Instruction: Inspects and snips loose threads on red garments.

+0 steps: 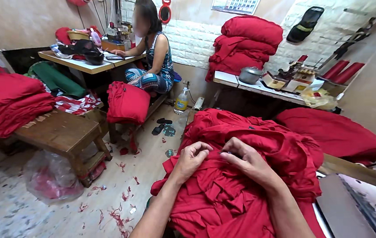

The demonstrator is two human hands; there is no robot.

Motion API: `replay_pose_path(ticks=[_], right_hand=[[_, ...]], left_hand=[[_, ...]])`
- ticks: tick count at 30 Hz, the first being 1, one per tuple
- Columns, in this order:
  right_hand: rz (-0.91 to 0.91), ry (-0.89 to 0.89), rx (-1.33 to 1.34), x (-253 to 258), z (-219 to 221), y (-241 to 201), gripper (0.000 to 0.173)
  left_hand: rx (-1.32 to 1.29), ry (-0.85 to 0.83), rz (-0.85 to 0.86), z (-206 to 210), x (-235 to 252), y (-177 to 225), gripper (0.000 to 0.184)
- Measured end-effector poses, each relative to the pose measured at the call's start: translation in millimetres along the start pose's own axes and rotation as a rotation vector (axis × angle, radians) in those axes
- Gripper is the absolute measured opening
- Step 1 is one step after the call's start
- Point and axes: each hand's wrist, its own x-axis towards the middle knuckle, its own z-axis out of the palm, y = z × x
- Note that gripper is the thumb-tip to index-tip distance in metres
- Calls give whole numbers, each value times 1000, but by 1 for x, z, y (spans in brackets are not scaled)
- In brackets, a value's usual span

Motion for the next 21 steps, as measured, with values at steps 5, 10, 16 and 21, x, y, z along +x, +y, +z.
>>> replay_pose_path(ticks=[5,10,16,21], right_hand=[[57,108,-184,-4,7,-4,28],[12,131,-492,-9,20,-9,19],[-279,314,-540,-14,28,-1,17],[-430,364,-624,-16,30,0,18]], left_hand=[[79,-23,-52,-8,3,5,15],[116,47,-130,-10,4,12,14],[-15,137,-193,-1,5,16,16],[-237,343,-235,-3,3,16,20]])
